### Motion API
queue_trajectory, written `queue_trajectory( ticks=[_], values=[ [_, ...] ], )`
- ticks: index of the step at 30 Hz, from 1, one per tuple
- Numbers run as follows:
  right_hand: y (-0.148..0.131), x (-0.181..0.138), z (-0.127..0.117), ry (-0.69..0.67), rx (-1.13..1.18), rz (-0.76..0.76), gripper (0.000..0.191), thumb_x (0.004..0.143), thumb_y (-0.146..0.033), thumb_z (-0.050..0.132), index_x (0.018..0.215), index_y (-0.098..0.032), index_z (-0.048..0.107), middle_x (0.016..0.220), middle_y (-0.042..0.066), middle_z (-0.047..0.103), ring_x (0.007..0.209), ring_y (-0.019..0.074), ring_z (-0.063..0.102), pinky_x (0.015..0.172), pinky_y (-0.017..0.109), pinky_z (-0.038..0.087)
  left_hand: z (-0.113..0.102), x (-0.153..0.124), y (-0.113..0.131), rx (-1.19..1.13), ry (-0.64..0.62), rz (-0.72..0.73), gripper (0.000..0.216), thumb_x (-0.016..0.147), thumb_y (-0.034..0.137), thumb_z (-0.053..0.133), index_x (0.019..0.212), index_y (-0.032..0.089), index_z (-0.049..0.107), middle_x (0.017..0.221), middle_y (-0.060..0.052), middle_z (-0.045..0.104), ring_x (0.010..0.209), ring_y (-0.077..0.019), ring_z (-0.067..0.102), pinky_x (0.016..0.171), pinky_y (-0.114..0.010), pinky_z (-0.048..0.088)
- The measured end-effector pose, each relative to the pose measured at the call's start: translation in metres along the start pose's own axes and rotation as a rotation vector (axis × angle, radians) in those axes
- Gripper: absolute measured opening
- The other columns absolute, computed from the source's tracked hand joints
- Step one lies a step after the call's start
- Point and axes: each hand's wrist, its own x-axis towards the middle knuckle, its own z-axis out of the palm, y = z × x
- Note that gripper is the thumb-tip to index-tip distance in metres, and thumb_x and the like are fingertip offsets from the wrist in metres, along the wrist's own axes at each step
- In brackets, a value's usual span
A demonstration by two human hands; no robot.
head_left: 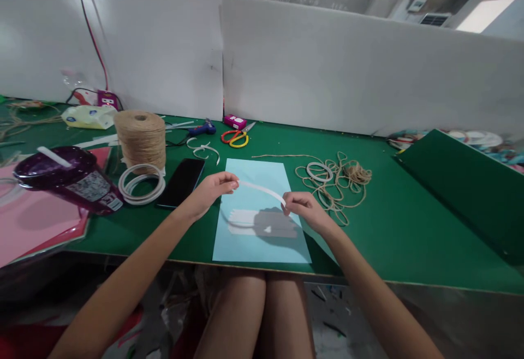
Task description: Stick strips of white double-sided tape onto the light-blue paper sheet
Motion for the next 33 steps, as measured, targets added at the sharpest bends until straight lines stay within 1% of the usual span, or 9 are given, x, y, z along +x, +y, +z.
queue_trajectory(
  ticks=[4, 7, 9, 10, 14, 18, 21, 27, 33],
  values=[
    [0.004, -0.001, 0.001, 0.029, 0.052, 0.003, 0.025, 0.078, -0.031, 0.057, 0.058, -0.017, 0.057, 0.059, 0.0, 0.053, 0.06, 0.0123, 0.047, 0.062, 0.026, 0.033, -0.002, -0.002, -0.002, 0.019, 0.018, -0.009, 0.031, 0.073, 0.042, 0.062, 0.09, 0.017, 0.06, 0.087, -0.002, 0.059, 0.084, -0.0148, 0.054, 0.08, -0.029, 0.041],
    [0.004, -0.002, -0.002, 0.059, 0.017, 0.064, 0.024, 0.076, -0.029, 0.054, 0.055, -0.017, 0.052, 0.055, -0.002, 0.049, 0.057, 0.0106, 0.043, 0.058, 0.025, 0.031, -0.002, -0.004, -0.007, 0.188, 0.065, 0.017, 0.029, 0.074, 0.043, 0.059, 0.085, 0.017, 0.059, 0.082, -0.001, 0.059, 0.079, -0.0148, 0.054, 0.075, -0.028, 0.041],
    [0.003, -0.001, -0.007, 0.023, -0.07, 0.128, 0.023, 0.074, -0.027, 0.051, 0.054, -0.018, 0.046, 0.053, -0.004, 0.042, 0.054, 0.009, 0.037, 0.055, 0.024, 0.027, 0.0, -0.005, -0.012, 0.359, 0.103, 0.023, 0.026, 0.076, 0.042, 0.055, 0.08, 0.017, 0.057, 0.079, -0.001, 0.059, 0.075, -0.0152, 0.053, 0.072, -0.029, 0.041],
    [0.002, -0.001, -0.01, -0.025, -0.129, 0.164, 0.023, 0.074, -0.027, 0.049, 0.054, -0.018, 0.043, 0.053, -0.005, 0.038, 0.053, 0.0083, 0.033, 0.053, 0.024, 0.025, 0.002, -0.005, -0.015, 0.458, 0.12, 0.034, 0.023, 0.077, 0.041, 0.053, 0.078, 0.018, 0.056, 0.079, -0.001, 0.059, 0.075, -0.016, 0.054, 0.072, -0.03, 0.042],
    [0.001, 0.004, -0.02, -0.231, -0.39, 0.277, 0.022, 0.073, -0.027, 0.043, 0.054, -0.02, 0.034, 0.052, -0.007, 0.025, 0.051, 0.0072, 0.023, 0.05, 0.024, 0.018, 0.015, -0.005, -0.028, 0.853, 0.127, 0.155, 0.015, 0.079, 0.029, 0.048, 0.07, 0.019, 0.054, 0.088, -0.005, 0.062, 0.091, -0.0208, 0.053, 0.084, -0.036, 0.041],
    [0.005, 0.012, -0.025, -0.243, -0.66, 0.312, 0.021, 0.072, -0.023, 0.041, 0.052, -0.019, 0.034, 0.051, -0.006, 0.028, 0.051, 0.0075, 0.026, 0.051, 0.025, 0.018, 0.025, -0.004, -0.037, 1.068, 0.156, 0.197, 0.013, 0.08, 0.026, 0.047, 0.074, 0.019, 0.055, 0.107, -0.008, 0.059, 0.105, -0.0246, 0.05, 0.087, -0.04, 0.04],
    [0.008, 0.018, -0.027, -0.27, -0.736, 0.329, 0.022, 0.071, -0.022, 0.041, 0.051, -0.02, 0.033, 0.05, -0.006, 0.028, 0.05, 0.0077, 0.025, 0.05, 0.026, 0.017, 0.028, -0.004, -0.042, 1.123, 0.141, 0.189, 0.014, 0.081, 0.026, 0.045, 0.074, 0.019, 0.056, 0.111, -0.009, 0.056, 0.109, -0.0253, 0.049, 0.086, -0.04, 0.041],
    [0.008, 0.026, -0.03, -0.364, -0.821, 0.336, 0.024, 0.069, -0.021, 0.043, 0.05, -0.019, 0.03, 0.05, -0.006, 0.025, 0.051, 0.008, 0.023, 0.051, 0.027, 0.015, 0.029, -0.003, -0.048, 1.147, 0.137, 0.195, 0.015, 0.081, 0.023, 0.043, 0.072, 0.019, 0.054, 0.109, -0.008, 0.057, 0.107, -0.0231, 0.052, 0.091, -0.041, 0.039],
    [0.006, 0.027, -0.029, -0.417, -0.832, 0.332, 0.02, 0.068, -0.018, 0.042, 0.05, -0.019, 0.032, 0.05, -0.005, 0.025, 0.051, 0.0082, 0.023, 0.051, 0.027, 0.016, 0.03, -0.004, -0.05, 1.175, 0.139, 0.222, 0.016, 0.081, 0.022, 0.043, 0.071, 0.019, 0.055, 0.109, -0.009, 0.057, 0.108, -0.0234, 0.052, 0.092, -0.041, 0.039]
  ],
)
